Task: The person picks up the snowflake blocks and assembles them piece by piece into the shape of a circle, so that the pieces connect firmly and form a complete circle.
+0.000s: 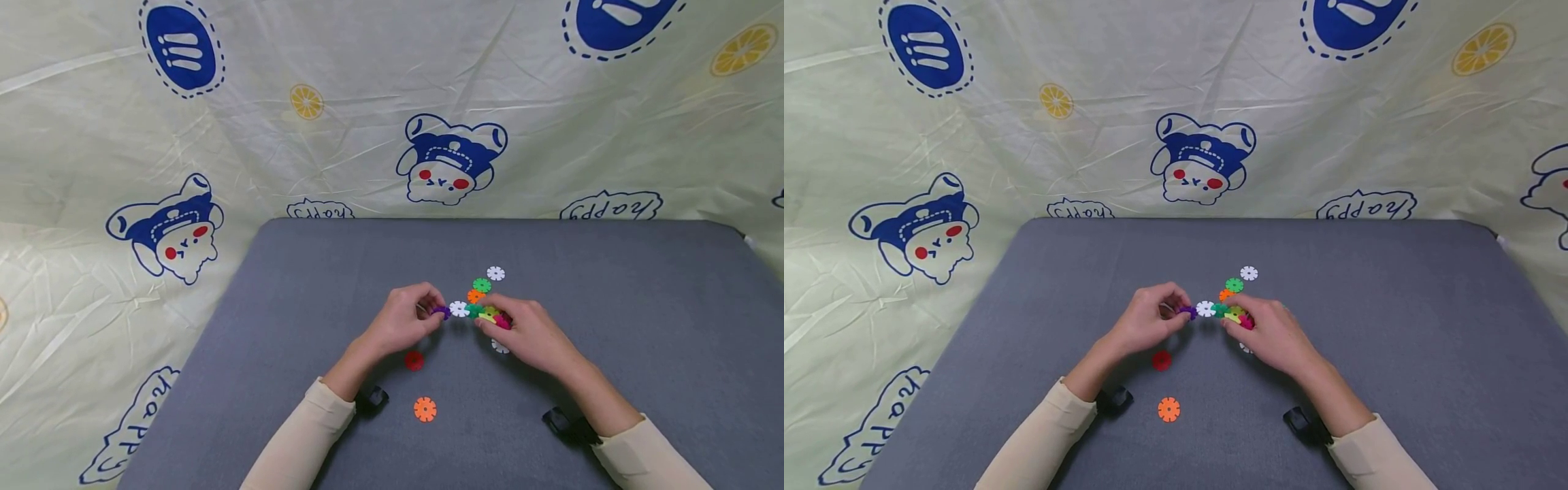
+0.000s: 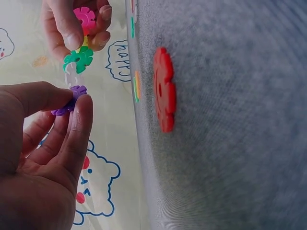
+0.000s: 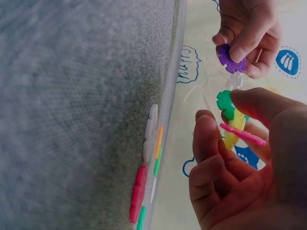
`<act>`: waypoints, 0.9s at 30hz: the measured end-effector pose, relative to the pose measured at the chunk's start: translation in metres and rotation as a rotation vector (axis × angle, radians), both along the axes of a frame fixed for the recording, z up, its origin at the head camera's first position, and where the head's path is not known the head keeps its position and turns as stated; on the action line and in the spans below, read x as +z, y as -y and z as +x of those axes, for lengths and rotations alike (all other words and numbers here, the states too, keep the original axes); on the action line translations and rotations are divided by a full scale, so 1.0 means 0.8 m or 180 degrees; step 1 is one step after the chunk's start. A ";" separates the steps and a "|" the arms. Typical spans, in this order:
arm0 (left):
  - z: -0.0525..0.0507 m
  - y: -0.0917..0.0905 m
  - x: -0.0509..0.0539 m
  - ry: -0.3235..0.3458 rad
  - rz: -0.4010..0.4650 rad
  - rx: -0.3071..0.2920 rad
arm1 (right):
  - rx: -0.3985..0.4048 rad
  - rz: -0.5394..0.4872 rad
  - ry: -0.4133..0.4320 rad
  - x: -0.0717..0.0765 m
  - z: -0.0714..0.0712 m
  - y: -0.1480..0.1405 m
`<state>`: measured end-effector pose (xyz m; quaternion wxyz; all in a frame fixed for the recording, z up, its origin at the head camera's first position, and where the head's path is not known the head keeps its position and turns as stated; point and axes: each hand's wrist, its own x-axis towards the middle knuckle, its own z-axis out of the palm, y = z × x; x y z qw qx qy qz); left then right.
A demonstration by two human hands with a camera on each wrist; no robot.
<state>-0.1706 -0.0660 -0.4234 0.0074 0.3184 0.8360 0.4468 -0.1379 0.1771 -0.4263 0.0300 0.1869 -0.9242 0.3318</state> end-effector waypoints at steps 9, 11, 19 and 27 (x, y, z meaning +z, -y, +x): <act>0.002 -0.004 -0.002 -0.0150 0.0041 0.0015 | 0.0149 -0.0157 0.0045 -0.003 0.001 0.001; 0.003 -0.005 -0.002 -0.0182 0.0038 0.0018 | 0.0137 -0.0197 0.0069 -0.003 0.001 0.001; 0.010 -0.011 -0.001 -0.0292 0.0069 -0.0002 | -0.0027 -0.0291 0.0108 -0.001 0.003 0.005; 0.012 -0.015 0.001 -0.0342 0.0103 0.0022 | -0.0102 -0.0337 -0.0027 -0.002 0.003 0.005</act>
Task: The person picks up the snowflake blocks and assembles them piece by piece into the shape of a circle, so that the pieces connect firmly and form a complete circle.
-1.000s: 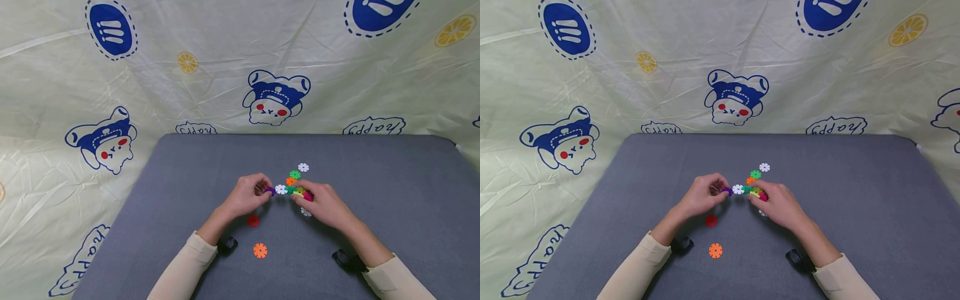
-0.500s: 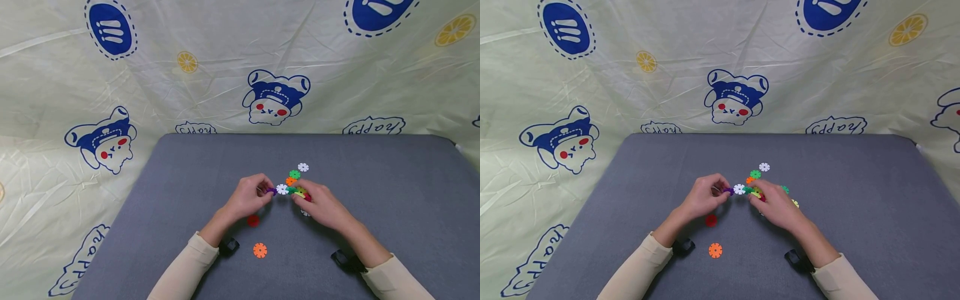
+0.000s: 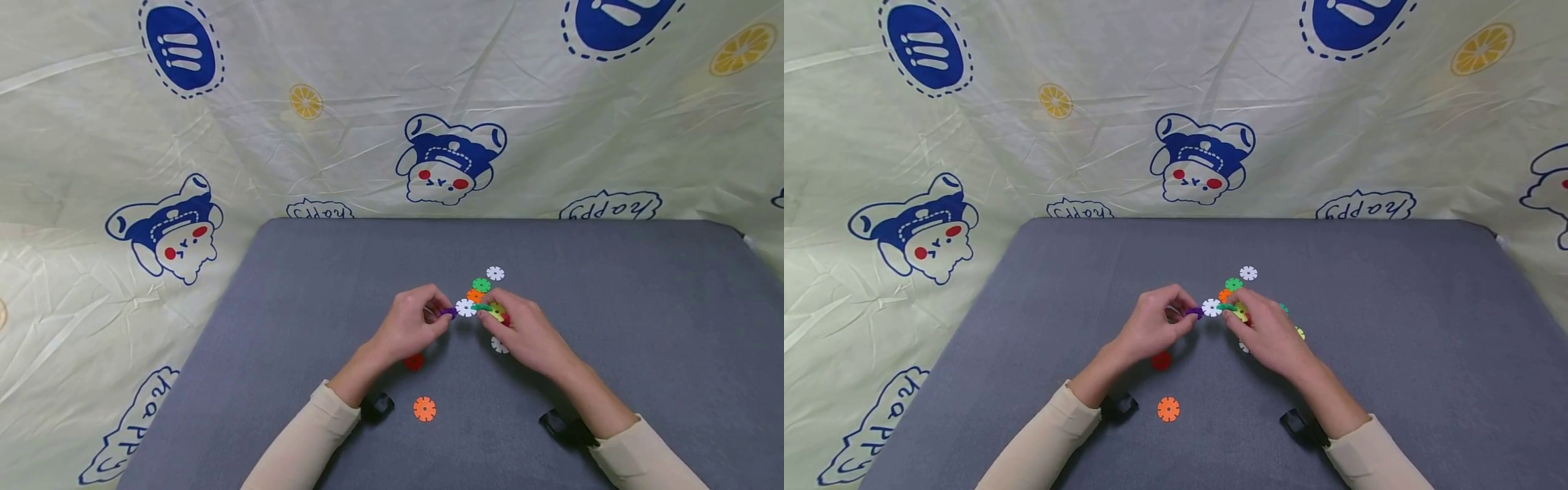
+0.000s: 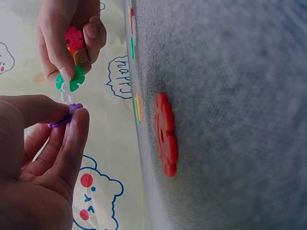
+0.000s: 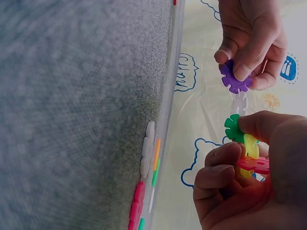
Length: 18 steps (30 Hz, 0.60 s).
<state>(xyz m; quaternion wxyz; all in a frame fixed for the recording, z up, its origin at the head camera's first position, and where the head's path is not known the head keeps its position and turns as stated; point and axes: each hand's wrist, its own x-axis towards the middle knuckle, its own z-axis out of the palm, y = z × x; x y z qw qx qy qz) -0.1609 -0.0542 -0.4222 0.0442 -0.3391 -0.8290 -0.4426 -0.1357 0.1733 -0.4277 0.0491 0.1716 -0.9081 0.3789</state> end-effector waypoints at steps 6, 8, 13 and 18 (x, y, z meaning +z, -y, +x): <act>0.001 -0.002 -0.002 0.0016 0.0018 0.0009 | -0.0062 0.0002 -0.0047 0.001 0.001 -0.001; 0.001 -0.003 -0.003 0.0018 0.0014 0.0011 | -0.0080 0.0012 -0.0067 0.001 0.001 -0.001; 0.001 -0.002 -0.004 -0.0010 0.0005 0.0024 | -0.0112 0.0039 -0.0076 0.000 0.001 0.000; 0.001 -0.002 -0.005 -0.0038 0.0026 0.0011 | -0.0115 0.0056 -0.0026 0.000 0.001 0.001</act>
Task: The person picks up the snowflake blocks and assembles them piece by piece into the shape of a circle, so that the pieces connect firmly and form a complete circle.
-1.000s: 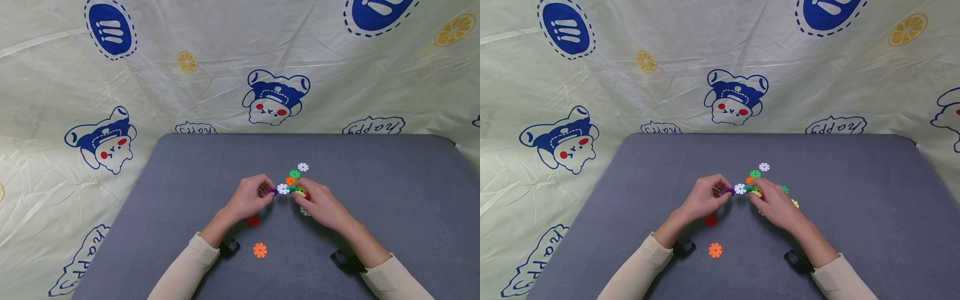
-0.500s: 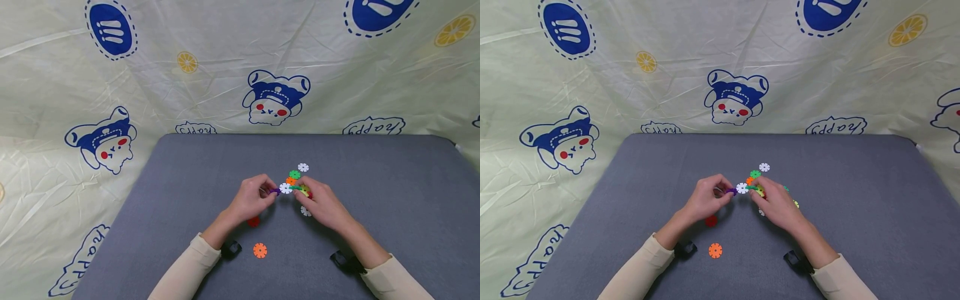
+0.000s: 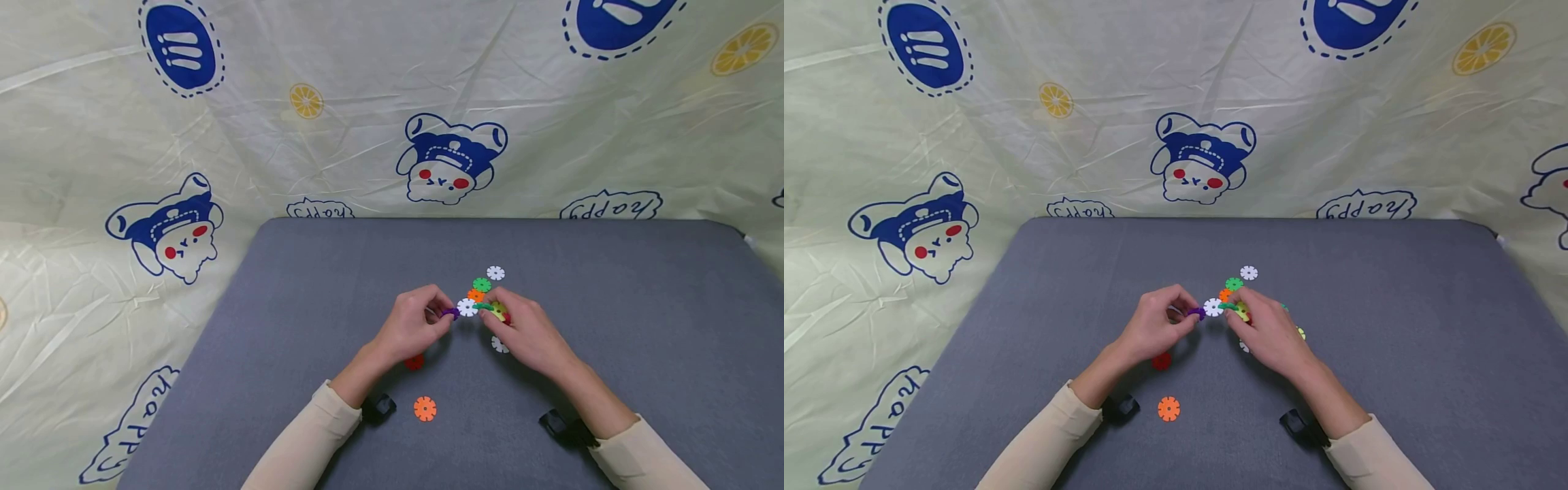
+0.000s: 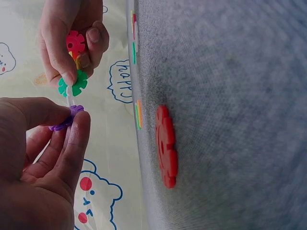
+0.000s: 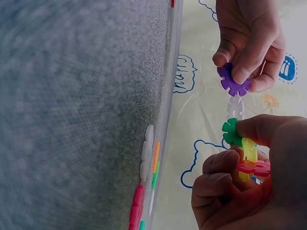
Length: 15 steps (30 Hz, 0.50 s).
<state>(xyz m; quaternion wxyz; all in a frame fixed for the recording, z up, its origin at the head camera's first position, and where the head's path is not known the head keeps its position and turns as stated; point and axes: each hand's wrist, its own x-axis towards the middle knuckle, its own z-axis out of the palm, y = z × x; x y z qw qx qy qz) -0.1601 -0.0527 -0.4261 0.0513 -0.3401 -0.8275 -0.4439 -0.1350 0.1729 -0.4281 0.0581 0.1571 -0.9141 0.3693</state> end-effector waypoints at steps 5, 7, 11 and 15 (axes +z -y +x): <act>-0.001 0.000 -0.001 -0.0010 -0.0015 0.0012 | 0.0005 -0.0008 -0.0002 -0.001 0.000 0.000; -0.001 0.000 -0.001 -0.0020 -0.0033 0.0015 | 0.0003 -0.0013 -0.0004 -0.001 0.000 0.000; 0.000 -0.001 -0.002 -0.0032 -0.0034 -0.0013 | 0.0033 -0.0012 0.0035 -0.001 0.000 0.000; 0.000 -0.001 -0.001 -0.0050 -0.0050 -0.0030 | 0.0102 -0.0012 0.0040 -0.001 0.000 0.000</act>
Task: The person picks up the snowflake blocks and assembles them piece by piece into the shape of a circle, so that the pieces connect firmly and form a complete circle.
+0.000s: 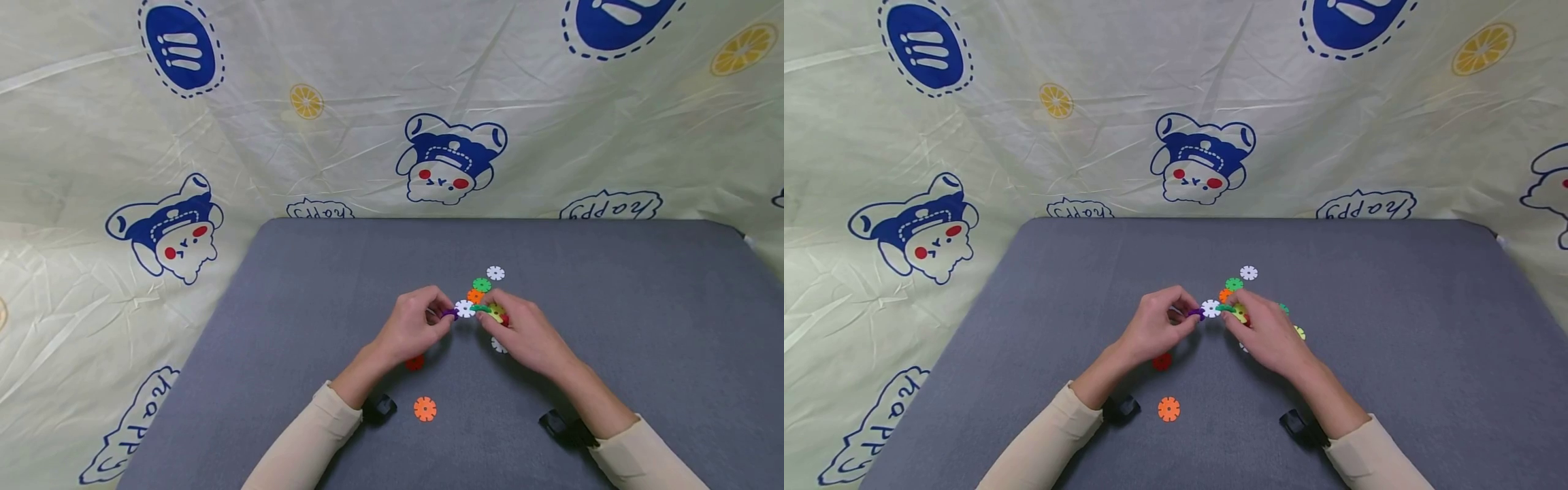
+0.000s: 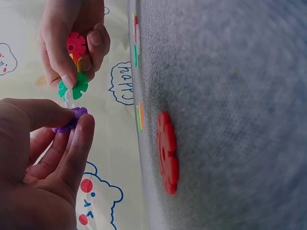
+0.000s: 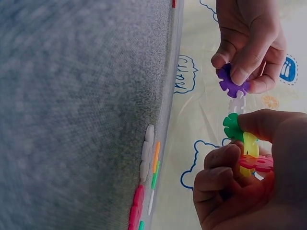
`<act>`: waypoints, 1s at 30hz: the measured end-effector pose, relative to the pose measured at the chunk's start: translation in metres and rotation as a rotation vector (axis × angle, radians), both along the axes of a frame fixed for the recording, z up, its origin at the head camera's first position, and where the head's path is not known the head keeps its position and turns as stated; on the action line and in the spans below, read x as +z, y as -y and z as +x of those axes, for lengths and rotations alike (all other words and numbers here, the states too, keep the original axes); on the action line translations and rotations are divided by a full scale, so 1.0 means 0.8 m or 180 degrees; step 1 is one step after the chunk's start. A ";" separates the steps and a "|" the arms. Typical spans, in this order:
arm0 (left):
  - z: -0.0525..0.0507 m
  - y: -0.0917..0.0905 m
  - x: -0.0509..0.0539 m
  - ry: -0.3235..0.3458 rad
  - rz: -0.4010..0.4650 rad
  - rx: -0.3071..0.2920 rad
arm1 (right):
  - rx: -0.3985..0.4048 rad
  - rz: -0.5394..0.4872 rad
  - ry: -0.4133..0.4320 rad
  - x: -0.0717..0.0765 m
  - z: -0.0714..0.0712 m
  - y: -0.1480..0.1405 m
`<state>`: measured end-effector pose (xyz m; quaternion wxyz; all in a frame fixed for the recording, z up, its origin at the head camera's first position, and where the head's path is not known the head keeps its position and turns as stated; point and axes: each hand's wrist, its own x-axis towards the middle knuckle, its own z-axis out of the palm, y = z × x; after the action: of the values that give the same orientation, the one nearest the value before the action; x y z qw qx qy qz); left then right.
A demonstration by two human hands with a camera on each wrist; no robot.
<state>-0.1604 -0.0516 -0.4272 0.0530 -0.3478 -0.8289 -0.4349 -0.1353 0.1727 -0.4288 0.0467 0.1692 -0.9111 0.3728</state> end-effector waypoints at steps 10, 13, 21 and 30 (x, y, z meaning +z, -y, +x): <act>0.002 -0.001 -0.001 -0.0148 0.0028 0.0035 | 0.0163 0.0013 0.0012 0.001 0.001 0.002; 0.003 -0.001 -0.002 -0.0153 0.0026 0.0046 | 0.0249 0.0021 -0.0007 0.002 0.001 0.002; 0.006 -0.002 -0.002 -0.0215 0.0130 0.0186 | 0.0442 0.0009 -0.0053 0.003 0.001 0.003; 0.006 -0.006 0.000 0.0093 0.0242 0.0109 | 0.0280 -0.0024 0.0140 0.005 0.002 -0.001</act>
<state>-0.1558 -0.0469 -0.4275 0.0615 -0.3250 -0.8183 -0.4701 -0.1340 0.1734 -0.4248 0.0108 0.2008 -0.9022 0.3816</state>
